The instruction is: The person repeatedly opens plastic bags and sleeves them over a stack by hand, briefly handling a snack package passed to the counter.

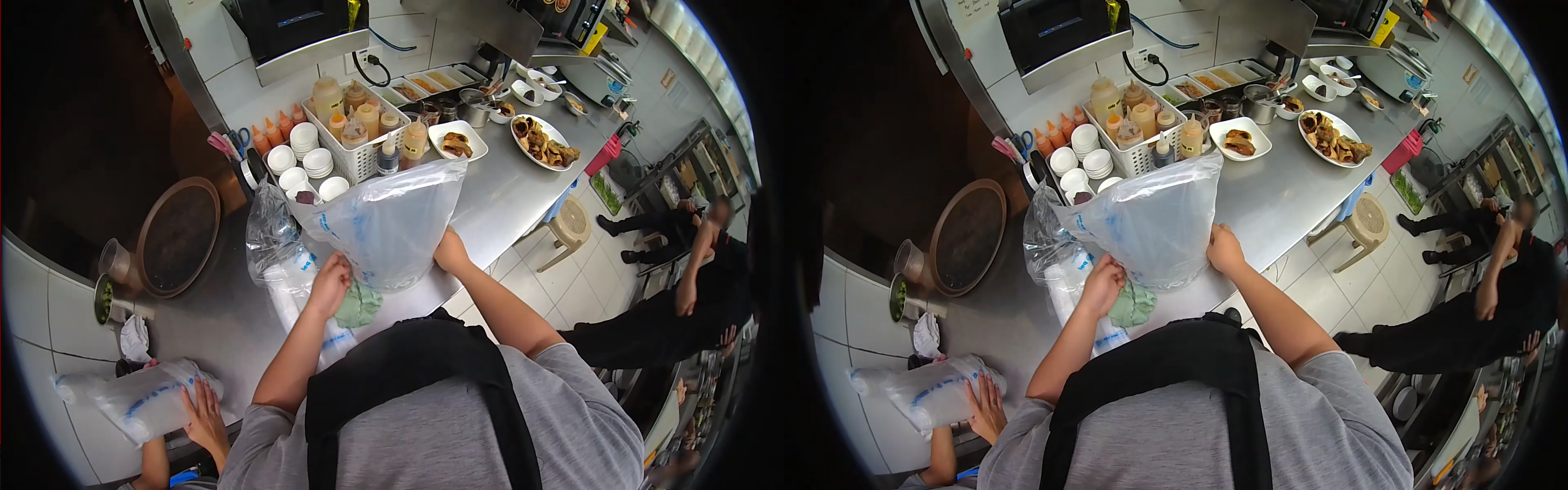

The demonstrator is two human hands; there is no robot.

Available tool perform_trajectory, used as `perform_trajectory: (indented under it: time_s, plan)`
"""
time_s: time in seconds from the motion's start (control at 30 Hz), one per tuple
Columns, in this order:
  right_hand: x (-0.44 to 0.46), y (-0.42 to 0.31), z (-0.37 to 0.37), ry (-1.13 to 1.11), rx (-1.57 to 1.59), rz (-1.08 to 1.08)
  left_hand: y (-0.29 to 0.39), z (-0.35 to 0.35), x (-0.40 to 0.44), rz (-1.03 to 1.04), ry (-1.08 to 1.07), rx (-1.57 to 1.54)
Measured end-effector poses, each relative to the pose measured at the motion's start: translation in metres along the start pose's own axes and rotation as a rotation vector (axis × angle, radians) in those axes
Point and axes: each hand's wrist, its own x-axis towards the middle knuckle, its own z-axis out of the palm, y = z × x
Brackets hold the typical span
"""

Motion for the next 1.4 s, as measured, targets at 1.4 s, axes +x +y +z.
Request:
perform_trajectory:
  time_s: [1.4]
  plan:
    - [0.029,0.006,-0.023,-0.316,-0.152,0.041,0.028,0.004,0.038,0.771,0.270,1.240]
